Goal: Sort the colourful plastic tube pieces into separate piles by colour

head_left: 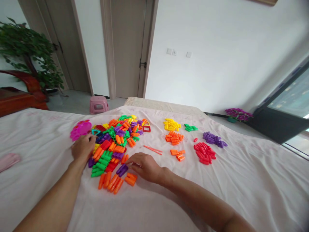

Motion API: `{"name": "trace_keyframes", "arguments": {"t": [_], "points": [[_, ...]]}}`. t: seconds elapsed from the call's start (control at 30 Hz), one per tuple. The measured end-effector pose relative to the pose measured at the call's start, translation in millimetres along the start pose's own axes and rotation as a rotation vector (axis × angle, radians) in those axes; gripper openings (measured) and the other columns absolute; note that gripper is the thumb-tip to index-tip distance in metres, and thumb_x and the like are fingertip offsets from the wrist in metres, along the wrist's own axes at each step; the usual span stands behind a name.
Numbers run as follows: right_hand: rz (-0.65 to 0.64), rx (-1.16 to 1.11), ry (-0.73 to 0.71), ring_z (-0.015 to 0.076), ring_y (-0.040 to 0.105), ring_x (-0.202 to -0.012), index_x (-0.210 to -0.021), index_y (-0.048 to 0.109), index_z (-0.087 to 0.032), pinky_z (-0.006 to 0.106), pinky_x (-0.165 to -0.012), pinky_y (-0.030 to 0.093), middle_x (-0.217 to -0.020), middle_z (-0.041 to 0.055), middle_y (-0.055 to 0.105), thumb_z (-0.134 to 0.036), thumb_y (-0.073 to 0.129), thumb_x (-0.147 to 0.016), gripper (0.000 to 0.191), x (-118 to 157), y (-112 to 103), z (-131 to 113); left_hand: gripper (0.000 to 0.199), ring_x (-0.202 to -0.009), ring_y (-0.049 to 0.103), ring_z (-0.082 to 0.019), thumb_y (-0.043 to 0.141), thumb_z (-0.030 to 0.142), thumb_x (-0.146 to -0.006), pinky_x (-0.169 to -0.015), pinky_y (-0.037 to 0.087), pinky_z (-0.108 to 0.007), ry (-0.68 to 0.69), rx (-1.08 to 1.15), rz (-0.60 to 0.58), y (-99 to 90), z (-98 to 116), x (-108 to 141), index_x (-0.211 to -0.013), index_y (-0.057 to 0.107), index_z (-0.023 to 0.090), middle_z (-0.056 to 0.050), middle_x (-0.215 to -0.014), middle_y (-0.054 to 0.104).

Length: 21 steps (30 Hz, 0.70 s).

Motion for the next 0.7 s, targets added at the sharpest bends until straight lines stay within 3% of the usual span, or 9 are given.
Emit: {"name": "trace_keyframes", "arguments": {"t": [0.2,0.37,0.43,0.5,0.57,0.7], "points": [[-0.314,0.130,-0.205,0.0162,0.065,-0.107,-0.118,0.067,-0.022,0.022,-0.089,0.047,-0.117,0.0037,0.072,-0.024,0.060,-0.096,0.023,-27,29,-17,0.054,-0.102,0.063,-0.030,0.032,0.052,-0.094,-0.080,0.045,-0.038,-0.023,0.020,0.009,1.2,-2,-2,-0.116,0.071,0.024,-0.012,-0.121,0.069],[-0.407,0.234,-0.377,0.0189,0.061,-0.112,-0.117,0.064,-0.018,0.023,-0.088,0.048,-0.119,0.0090,0.069,-0.016,0.062,-0.091,0.026,-24,34,-27,0.055,-0.102,0.063,-0.030,0.030,0.051,-0.095,-0.082,0.047,-0.040,-0.020,0.005,-0.034,3.6,-3,-3,-0.118,0.070,0.023,-0.013,-0.120,0.069],[-0.385,0.232,-0.378,0.0189,0.061,-0.111,-0.116,0.064,-0.016,0.023,-0.088,0.049,-0.117,0.0101,0.069,-0.014,0.061,-0.091,0.025,-19,29,-28,0.057,-0.100,0.063,-0.031,0.028,0.053,-0.094,-0.081,0.047,-0.041,-0.021,-0.007,-0.045,4.1,-4,-3,-0.119,0.069,0.023,-0.014,-0.120,0.069],[-0.273,0.175,-0.330,0.0176,0.062,-0.109,-0.118,0.063,-0.017,0.024,-0.090,0.049,-0.116,0.0093,0.068,-0.016,0.059,-0.093,0.026,-15,13,-23,0.060,-0.100,0.064,-0.032,0.026,0.055,-0.094,-0.081,0.048,-0.042,-0.025,-0.017,-0.050,4.6,-5,-3,-0.121,0.068,0.023,-0.014,-0.123,0.068],[-0.069,0.088,-0.236,0.0161,0.063,-0.104,-0.122,0.063,-0.019,0.025,-0.090,0.050,-0.115,0.0080,0.068,-0.019,0.059,-0.093,0.030,-8,-15,-7,0.061,-0.102,0.064,-0.032,0.025,0.056,-0.093,-0.082,0.048,-0.041,-0.021,-0.026,-0.059,5.5,-5,-4,-0.123,0.067,0.022,-0.014,-0.124,0.067],[0.477,-0.020,0.146,0.0148,0.065,-0.082,-0.113,0.069,-0.020,0.028,-0.076,0.054,-0.100,0.0055,0.071,-0.022,0.066,-0.083,0.031,38,-102,73,0.061,-0.100,0.065,-0.032,0.024,0.054,-0.093,-0.081,0.049,-0.042,-0.019,-0.044,-0.073,5.9,-4,-4,-0.121,0.067,0.022,-0.015,-0.121,0.069]]}}
Point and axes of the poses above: each hand's wrist, its own x-axis away from the middle knuckle, its own y-axis out of the palm, z = x × y, the point moved 8 cm from there along -x, towards the middle knuckle
